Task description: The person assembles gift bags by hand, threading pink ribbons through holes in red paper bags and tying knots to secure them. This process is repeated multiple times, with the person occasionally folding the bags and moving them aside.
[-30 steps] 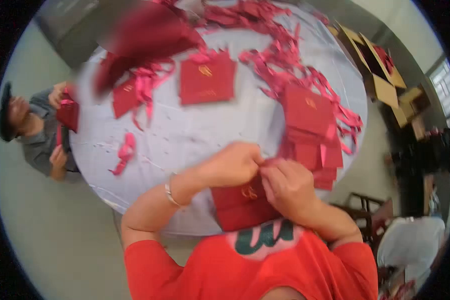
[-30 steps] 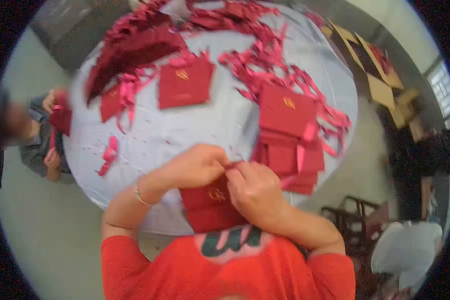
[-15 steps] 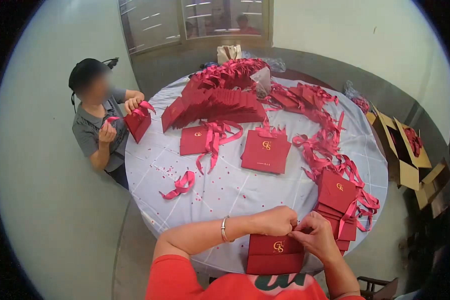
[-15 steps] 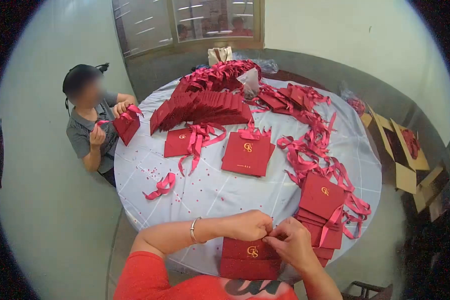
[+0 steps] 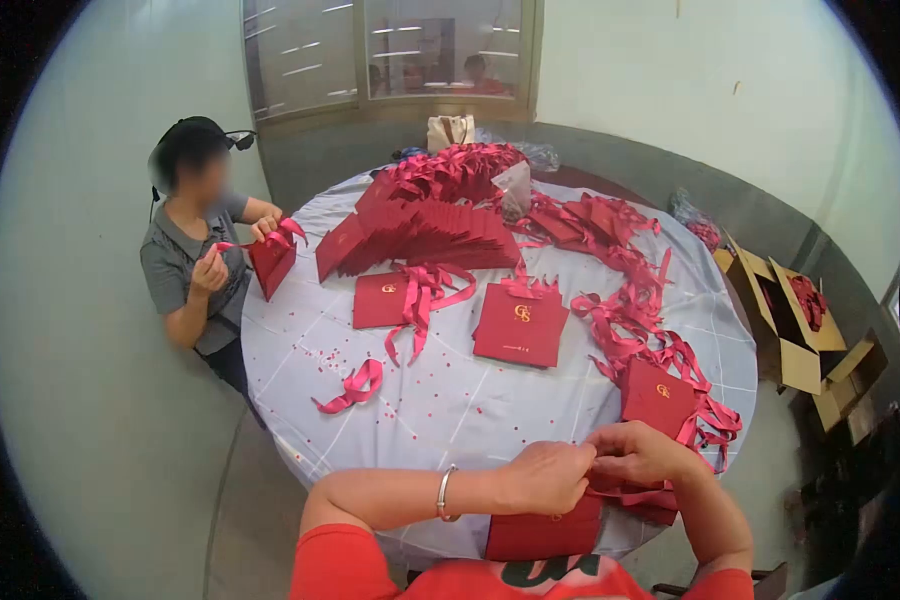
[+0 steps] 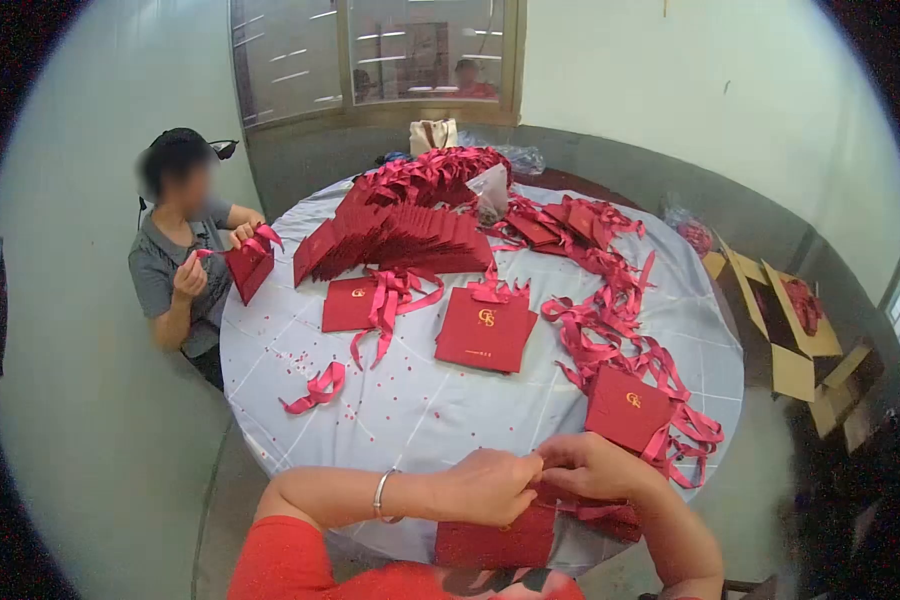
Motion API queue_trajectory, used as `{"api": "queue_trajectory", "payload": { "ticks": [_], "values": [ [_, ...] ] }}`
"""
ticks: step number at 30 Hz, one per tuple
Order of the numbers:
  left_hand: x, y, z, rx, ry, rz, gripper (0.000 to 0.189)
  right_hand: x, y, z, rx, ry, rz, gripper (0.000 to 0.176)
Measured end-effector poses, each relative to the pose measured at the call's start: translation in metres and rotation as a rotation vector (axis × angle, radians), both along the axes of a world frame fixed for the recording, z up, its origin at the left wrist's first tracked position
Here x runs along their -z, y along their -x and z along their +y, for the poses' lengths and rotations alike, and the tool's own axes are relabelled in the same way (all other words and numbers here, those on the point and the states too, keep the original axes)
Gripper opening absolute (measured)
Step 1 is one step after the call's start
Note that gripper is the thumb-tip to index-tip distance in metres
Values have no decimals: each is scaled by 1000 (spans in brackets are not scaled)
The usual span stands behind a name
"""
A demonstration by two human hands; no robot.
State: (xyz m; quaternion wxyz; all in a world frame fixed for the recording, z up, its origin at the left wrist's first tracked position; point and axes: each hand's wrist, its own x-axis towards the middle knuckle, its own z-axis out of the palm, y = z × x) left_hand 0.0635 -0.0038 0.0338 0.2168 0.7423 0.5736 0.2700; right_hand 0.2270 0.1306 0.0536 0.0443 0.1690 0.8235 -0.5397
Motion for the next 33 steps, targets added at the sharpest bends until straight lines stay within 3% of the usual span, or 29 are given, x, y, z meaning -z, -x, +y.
{"api": "queue_trajectory", "payload": {
  "ticks": [1, 3, 4, 6, 7, 9, 13, 16, 17, 19, 23, 27, 30, 33],
  "values": [
    [-2, -1, -2, 7, -11, 2, 22, -6, 6, 6, 7, -11, 2, 24],
    [-6, -3, -8, 9, -67, 22, 22, -16, 19, 13, -272, -100, -115, 28],
    [-6, -5, -11, -11, -78, 29, 21, -12, 22, 19, -261, -111, -112, 28],
    [-4, -6, -13, -3, -109, 50, 22, 3, 30, 31, -392, 332, -144, 32],
    [-4, -6, -13, -6, -136, 69, 23, 4, 33, 35, -381, 326, -136, 32],
    [-4, -7, -15, -13, -146, 107, 23, 4, 40, 40, -403, 465, -362, 37],
    [-2, -10, -20, -73, -175, 128, 25, 16, 42, 46, -413, 619, -377, 39],
    [-8, -9, -24, -36, -185, 182, 26, 23, 45, 32, -483, 436, -138, 33],
    [-14, -11, -23, -23, -206, 183, 27, 19, 45, 38, -465, 321, -289, 28],
    [-21, -15, -26, -15, -223, 171, 28, 31, 46, 39, -522, 439, -192, 30],
    [-31, -25, -29, 31, -301, 114, 21, 30, 40, 29, -394, 516, -194, 18],
    [-31, -28, -25, 31, -255, 83, 20, 36, 38, 27, -284, 558, -199, 21],
    [-22, -20, -20, 84, -359, 86, 13, 37, 35, 14, -65, 501, -128, 26],
    [-7, -15, -11, -39, -137, -87, 22, 34, 26, 8, 140, 389, -46, 29]
  ]
}}
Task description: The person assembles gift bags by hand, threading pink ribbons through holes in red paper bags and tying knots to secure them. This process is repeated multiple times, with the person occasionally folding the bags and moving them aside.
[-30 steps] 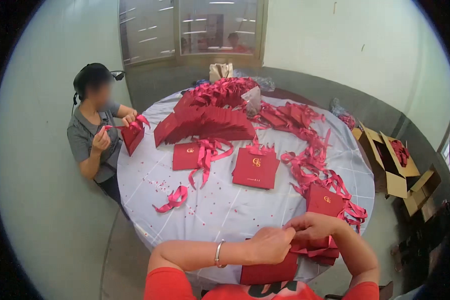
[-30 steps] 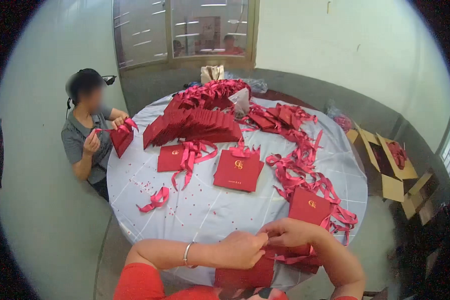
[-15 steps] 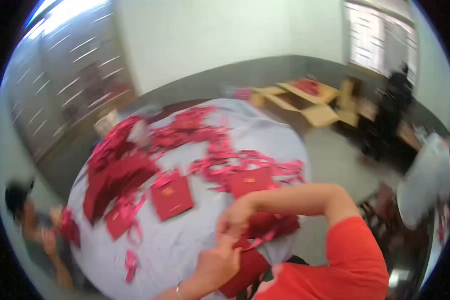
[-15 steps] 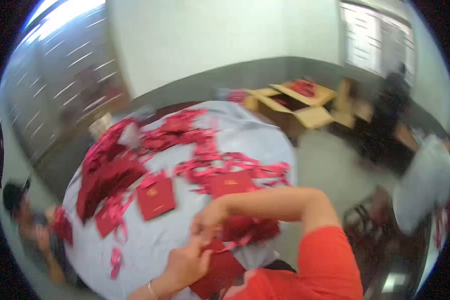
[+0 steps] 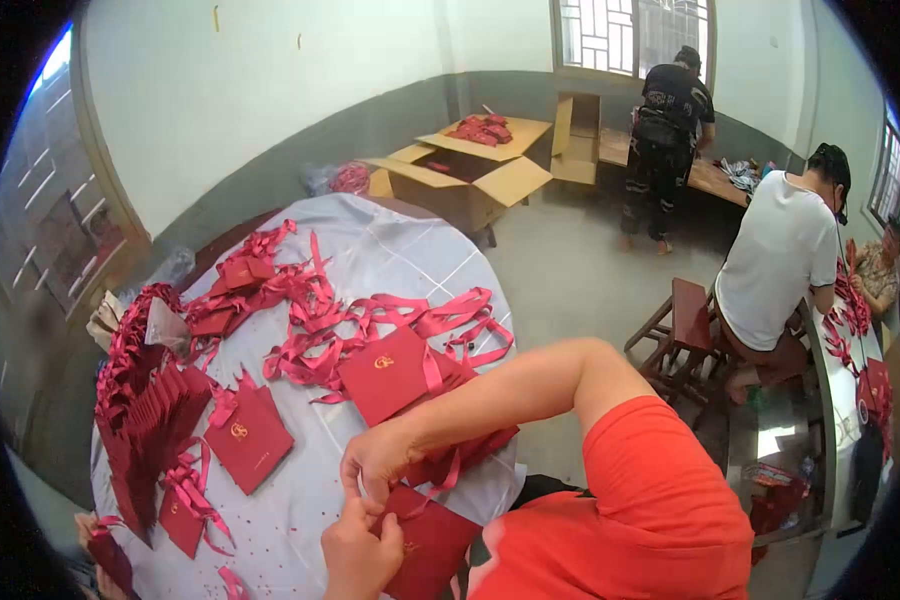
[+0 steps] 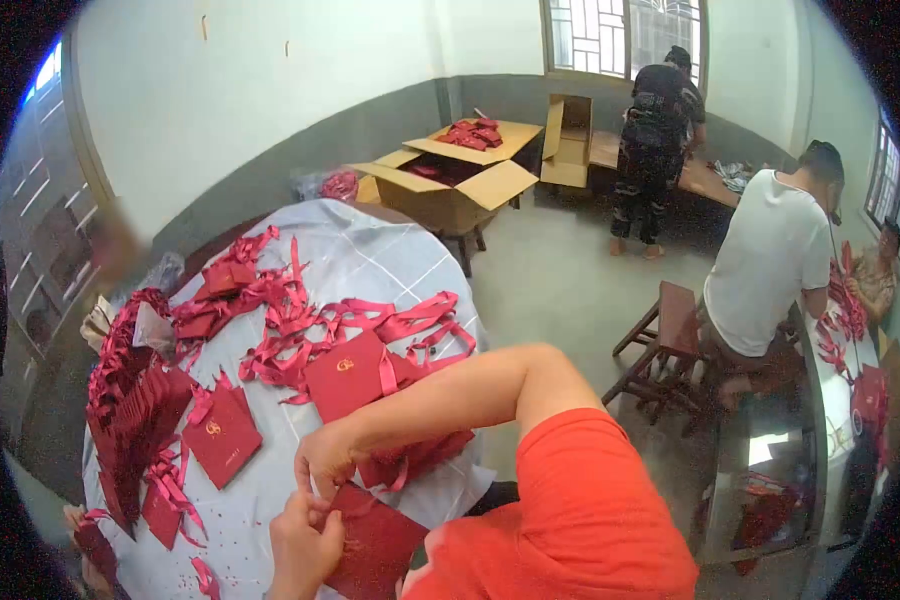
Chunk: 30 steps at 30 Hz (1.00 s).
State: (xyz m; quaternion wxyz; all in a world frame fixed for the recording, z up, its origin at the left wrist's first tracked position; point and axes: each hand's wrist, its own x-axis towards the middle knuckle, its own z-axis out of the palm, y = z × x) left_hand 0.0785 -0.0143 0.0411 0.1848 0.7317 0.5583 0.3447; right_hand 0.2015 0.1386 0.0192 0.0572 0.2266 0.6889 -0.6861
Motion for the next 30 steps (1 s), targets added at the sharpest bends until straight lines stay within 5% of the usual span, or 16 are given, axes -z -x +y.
{"api": "queue_trajectory", "payload": {
  "ticks": [5, 11, 15, 20, 22, 26, 28, 30],
  "values": [
    [-9, -6, 0, -18, -6, -1, 17, -22, -15, -2, 226, -242, -61, 37],
    [-1, 0, 0, -13, -30, -49, 15, -20, 2, 22, 502, -60, 95, 29],
    [1, 3, -2, 14, -11, 16, 18, -23, 15, 25, 588, -163, 175, 27],
    [3, 7, 4, 2, 42, 47, 20, -26, 14, 21, 452, -364, 55, 24],
    [10, 11, 12, -38, 184, 137, 21, -24, 5, 16, 417, -848, 99, 26],
    [28, 20, 28, -57, 302, 161, 21, -44, -33, -14, 326, -570, 36, 21],
    [39, 27, 35, -13, 358, 85, 19, -42, -53, -24, 13, -816, 123, 25],
    [45, 29, 38, 4, 373, 43, 19, -32, -60, -39, -9, -927, 134, 32]
  ]
}}
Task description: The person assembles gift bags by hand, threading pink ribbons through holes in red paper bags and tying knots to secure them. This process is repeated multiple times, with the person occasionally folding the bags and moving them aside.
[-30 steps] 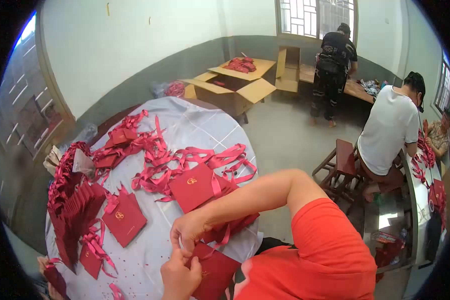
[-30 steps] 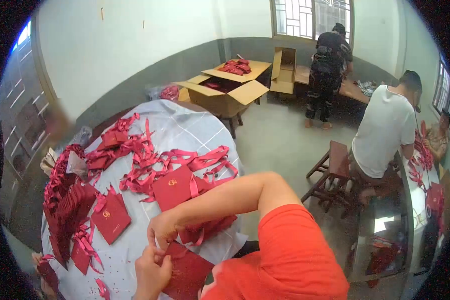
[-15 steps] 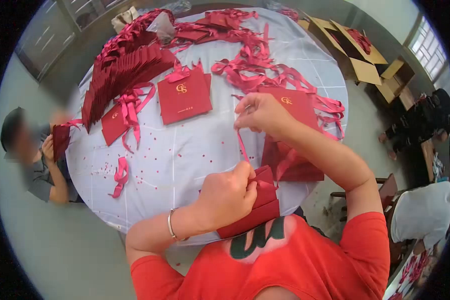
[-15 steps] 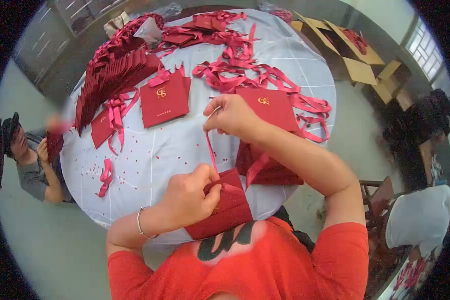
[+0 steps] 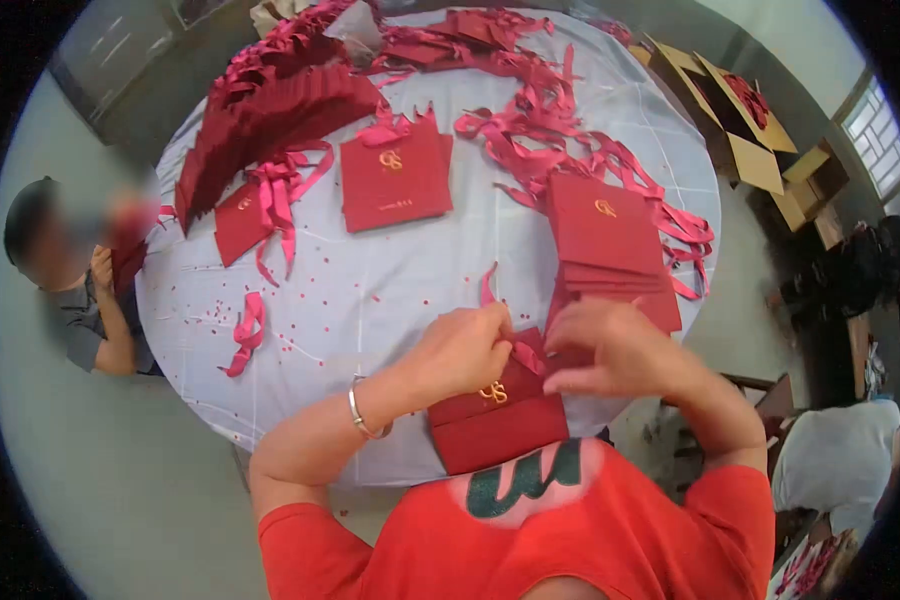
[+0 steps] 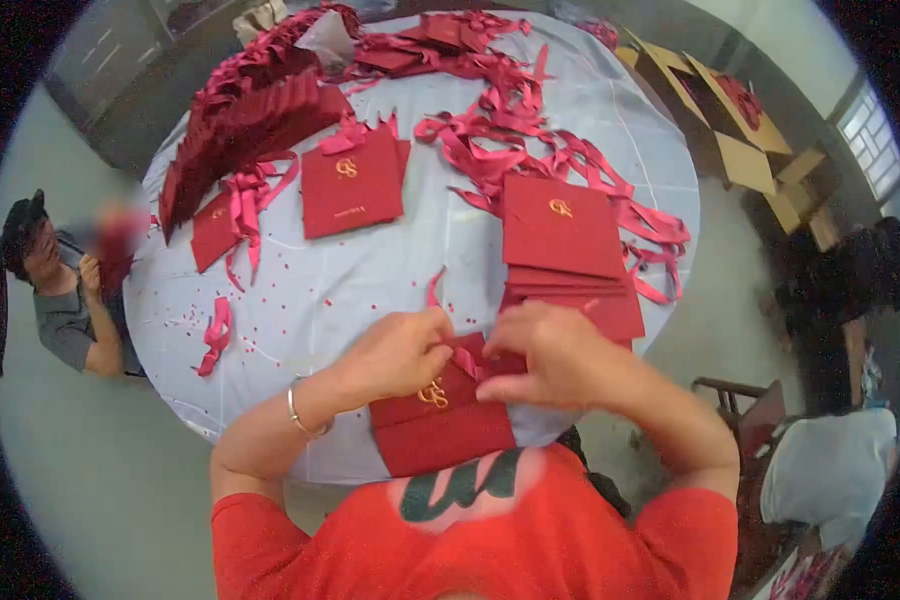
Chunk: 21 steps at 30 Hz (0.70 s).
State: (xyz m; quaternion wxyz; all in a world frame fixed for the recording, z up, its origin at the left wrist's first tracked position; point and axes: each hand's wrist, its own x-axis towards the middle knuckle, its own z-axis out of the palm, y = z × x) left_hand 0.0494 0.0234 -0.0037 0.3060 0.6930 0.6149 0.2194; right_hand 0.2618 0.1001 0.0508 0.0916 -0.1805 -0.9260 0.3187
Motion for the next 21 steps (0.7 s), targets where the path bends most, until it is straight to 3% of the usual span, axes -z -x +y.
{"api": "queue_trajectory", "payload": {
  "ticks": [4, 9, 12, 15, 18, 20, 21],
  "values": [
    [-2, 1, 2, 18, 32, -77, 22, 23, 3, -16, 80, -157, 69, 29],
    [8, 2, 4, 59, -57, -94, 23, 20, 11, -15, 34, -61, 185, 16],
    [11, 3, 5, 71, -42, -111, 22, 10, 9, -16, 67, -49, 25, 18],
    [8, 3, 5, 42, -18, -102, 19, -5, 7, -19, 167, 115, -12, 16],
    [15, 4, 7, 7, -12, -89, 17, -25, -7, -17, 209, 601, 119, 5],
    [18, 5, 8, 16, -8, -87, 16, -41, -19, -16, 201, 729, 195, 7],
    [19, 5, 8, 13, -12, -89, 16, -41, -29, -9, 146, 675, 206, 13]
  ]
}}
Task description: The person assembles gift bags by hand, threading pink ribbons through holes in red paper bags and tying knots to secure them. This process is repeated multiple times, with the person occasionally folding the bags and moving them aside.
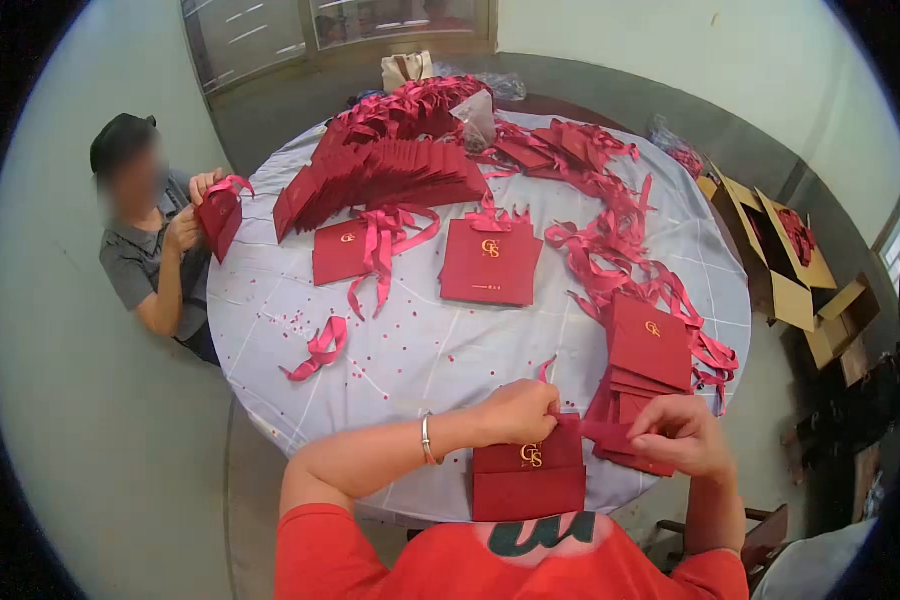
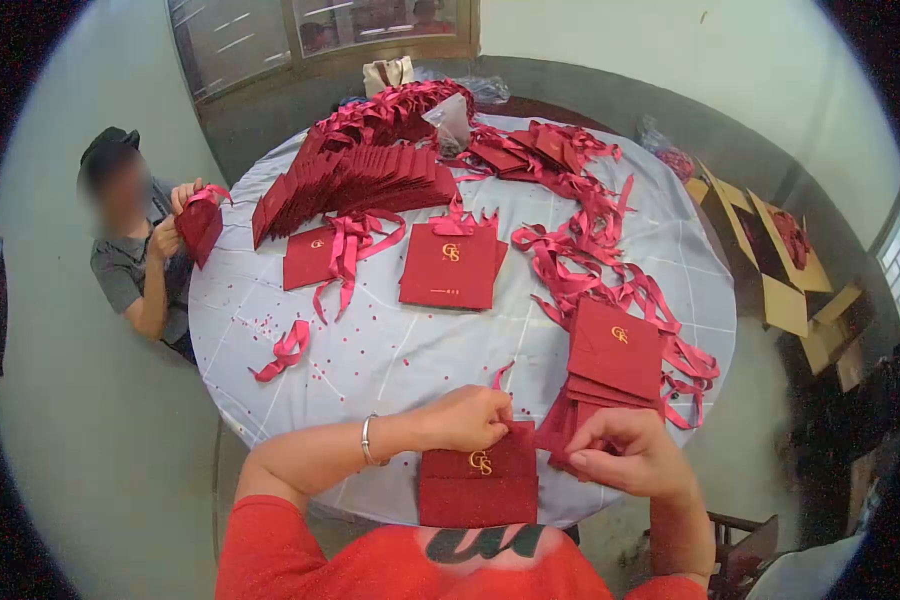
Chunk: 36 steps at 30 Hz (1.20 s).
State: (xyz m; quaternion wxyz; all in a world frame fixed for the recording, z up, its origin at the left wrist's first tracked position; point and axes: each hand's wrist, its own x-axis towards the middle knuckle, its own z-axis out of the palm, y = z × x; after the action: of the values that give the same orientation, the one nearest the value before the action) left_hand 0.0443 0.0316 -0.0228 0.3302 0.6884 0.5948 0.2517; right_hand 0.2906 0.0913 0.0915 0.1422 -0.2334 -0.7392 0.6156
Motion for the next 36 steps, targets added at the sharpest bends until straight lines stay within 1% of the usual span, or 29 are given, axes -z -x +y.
{"api": "queue_trajectory", "payload": {
  "ticks": [1, 3, 4, 7, 9, 10, 11, 13, 14, 16, 18, 19, 20, 22, 23, 25, 26, 27, 28, 29, 30, 32, 33, 35, 36],
  "values": [
    [0, 0, 0, 2, 12, -1, 15, 0, -4, 2, -3, -5, -2, 13],
    [-2, 0, 0, -1, 20, -2, 15, 2, -10, 3, 24, 244, 320, 25],
    [-7, 0, -2, -10, 36, -4, 15, 7, -11, 4, 31, 230, 375, 43],
    [-4, 1, 0, -13, 36, -6, 14, 2, 4, -4, -67, 180, 542, 66],
    [-8, 2, 1, -2, 20, -3, 14, 14, 4, -10, 94, 84, 535, 55],
    [-14, 2, -1, -20, 33, 7, 14, 20, 5, -10, 227, -44, 468, 32],
    [-20, 3, -1, -36, 46, 20, 15, 22, 6, -8, 225, -50, 478, 32],
    [-13, 5, 2, -37, 0, 36, 16, 20, 10, -1, 319, -529, 400, 15],
    [-10, 7, 4, -38, -37, 40, 16, 11, 19, -4, 312, -601, 426, 10],
    [-18, 7, 4, -31, -26, 89, 18, 1, 31, -5, 282, -839, 455, 9],
    [-20, 8, 5, 15, 31, 195, 17, 2, 35, -7, 227, -614, 470, 12],
    [-38, 5, -1, -5, 87, 161, 16, 10, 36, -4, 182, -487, 471, 15],
    [-37, 6, -1, -15, 82, 164, 16, 17, 41, -5, 212, -356, 507, 17],
    [-30, 7, -2, 46, 87, 171, 15, 19, 50, -16, 261, -196, 437, 16],
    [-27, 8, -4, 43, 81, 179, 15, 12, 54, -22, 229, -245, 404, 15],
    [-23, 10, -10, 53, -55, 62, 18, 26, 54, -17, 127, -389, 183, 16],
    [-16, 13, -11, 73, -98, 57, 17, 33, 60, -15, 58, -347, 278, 15],
    [-14, 14, -14, 77, -103, 65, 17, 30, 63, -18, 31, -434, 184, 14],
    [-12, 14, -16, 58, -79, 15, 16, 27, 65, -20, 3, -522, 88, 14],
    [-11, 14, -19, 38, -57, -35, 16, 34, 68, -16, -36, -702, 108, 15],
    [-12, 11, -23, -3, -48, -42, 17, 43, 70, -13, -44, -717, 129, 15],
    [4, 14, -23, 19, -77, -225, 19, 61, 73, -10, -54, -755, 121, 15],
    [-5, 12, -29, 8, -2, -364, 25, 66, 74, -9, -62, -789, 92, 15],
    [-3, 13, -31, -11, -11, -421, 30, 76, 76, -7, -65, -808, 53, 16],
    [-2, 14, -32, -13, -36, -413, 32, 81, 78, -6, -54, -816, 90, 16]
  ]
}}
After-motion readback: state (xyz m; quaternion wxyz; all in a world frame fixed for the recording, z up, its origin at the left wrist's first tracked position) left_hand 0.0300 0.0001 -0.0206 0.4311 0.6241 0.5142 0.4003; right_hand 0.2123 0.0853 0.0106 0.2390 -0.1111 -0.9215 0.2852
